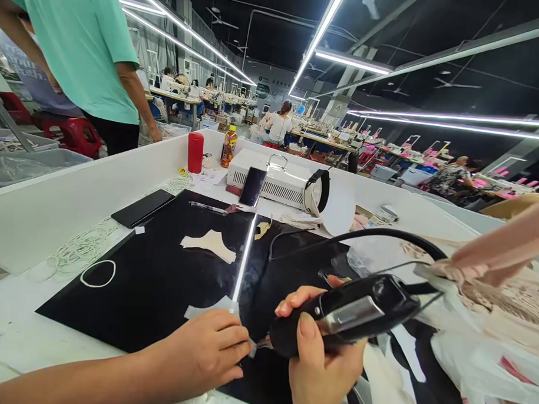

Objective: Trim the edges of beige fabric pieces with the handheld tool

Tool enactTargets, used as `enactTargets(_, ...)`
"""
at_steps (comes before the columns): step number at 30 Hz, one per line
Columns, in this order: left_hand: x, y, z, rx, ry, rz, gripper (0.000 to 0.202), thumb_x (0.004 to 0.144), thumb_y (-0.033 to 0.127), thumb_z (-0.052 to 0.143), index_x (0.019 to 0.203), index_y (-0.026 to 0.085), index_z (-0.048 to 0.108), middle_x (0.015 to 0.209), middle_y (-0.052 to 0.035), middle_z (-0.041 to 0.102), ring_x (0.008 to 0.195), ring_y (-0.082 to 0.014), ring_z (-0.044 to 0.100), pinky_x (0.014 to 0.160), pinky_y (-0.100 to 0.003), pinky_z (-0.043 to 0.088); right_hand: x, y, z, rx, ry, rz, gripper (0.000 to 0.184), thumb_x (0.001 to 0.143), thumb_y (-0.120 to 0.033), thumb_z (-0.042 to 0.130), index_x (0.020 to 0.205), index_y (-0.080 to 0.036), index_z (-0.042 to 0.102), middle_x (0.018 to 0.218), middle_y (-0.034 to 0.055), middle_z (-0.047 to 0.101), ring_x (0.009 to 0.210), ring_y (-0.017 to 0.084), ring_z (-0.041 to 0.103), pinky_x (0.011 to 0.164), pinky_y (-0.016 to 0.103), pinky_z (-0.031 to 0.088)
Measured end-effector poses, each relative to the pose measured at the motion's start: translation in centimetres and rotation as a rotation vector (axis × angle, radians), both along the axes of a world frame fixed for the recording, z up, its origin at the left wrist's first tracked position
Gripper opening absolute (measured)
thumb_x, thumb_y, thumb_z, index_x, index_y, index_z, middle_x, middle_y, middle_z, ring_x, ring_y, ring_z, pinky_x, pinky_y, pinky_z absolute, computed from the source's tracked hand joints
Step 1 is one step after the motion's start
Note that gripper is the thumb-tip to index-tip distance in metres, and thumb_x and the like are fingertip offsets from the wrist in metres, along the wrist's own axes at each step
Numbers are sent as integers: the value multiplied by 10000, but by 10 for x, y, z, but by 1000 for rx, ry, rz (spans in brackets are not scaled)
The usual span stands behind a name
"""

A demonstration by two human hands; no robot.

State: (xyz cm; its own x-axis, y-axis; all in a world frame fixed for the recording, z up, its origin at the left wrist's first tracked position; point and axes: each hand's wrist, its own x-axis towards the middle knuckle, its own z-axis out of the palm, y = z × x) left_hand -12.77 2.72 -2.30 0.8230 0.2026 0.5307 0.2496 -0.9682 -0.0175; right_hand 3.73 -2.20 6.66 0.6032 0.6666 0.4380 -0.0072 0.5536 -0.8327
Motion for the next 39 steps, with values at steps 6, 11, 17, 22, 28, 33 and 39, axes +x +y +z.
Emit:
enactTargets(6,-2,0,1,-68,24,-43,232,1041,355,600,1132,147,648,993,-56,673,949,-183,637,872,-297,509,-1,3,-1,2,-17,-22,437,816,-298,804,1190,-272,582,774,-42,672,623,155,631,596,326,584)
enactTargets(11,-3,-1,4,-102,49,-23,264,1029,390,625,1156,159,629,1017,-50,672,995,-184,630,893,-297,506,4,4,-3,-8,2,-45,449,811,-293,806,1192,-272,570,774,-49,670,612,149,629,619,337,570)
enactTargets(17,-3,0,3,-128,4,-44,269,1010,378,659,1128,139,624,1009,-26,671,992,-187,626,907,-306,505,1,4,-1,3,-13,-24,421,819,-307,797,1176,-271,576,776,-46,661,611,152,623,604,332,570)
enactTargets(22,-3,0,3,-133,6,-48,269,1006,364,668,1142,136,627,1014,-24,676,995,-184,630,916,-306,505,-3,3,-1,0,-18,3,418,840,-326,784,1196,-281,571,780,-40,651,621,156,625,586,334,569)
enactTargets(28,-3,-1,2,-102,15,-45,226,1027,333,632,1141,138,629,1010,-37,682,998,-180,638,926,-304,505,1,3,-3,-6,-11,-41,411,826,-293,792,1175,-278,576,783,-46,664,617,146,629,616,332,571)
enactTargets(33,-4,0,1,-117,23,-42,256,1026,367,635,1151,144,624,1027,-37,677,1014,-188,631,929,-309,509,3,2,-5,-13,-4,-40,421,824,-310,800,1184,-279,583,783,-45,665,617,145,630,615,328,575)
enactTargets(39,-4,0,0,-137,20,-50,282,1006,368,666,1161,137,620,1042,-29,672,1018,-190,623,927,-319,527,-1,2,-4,15,-24,-11,400,846,-304,782,1189,-274,579,787,-37,661,633,157,632,602,337,576)
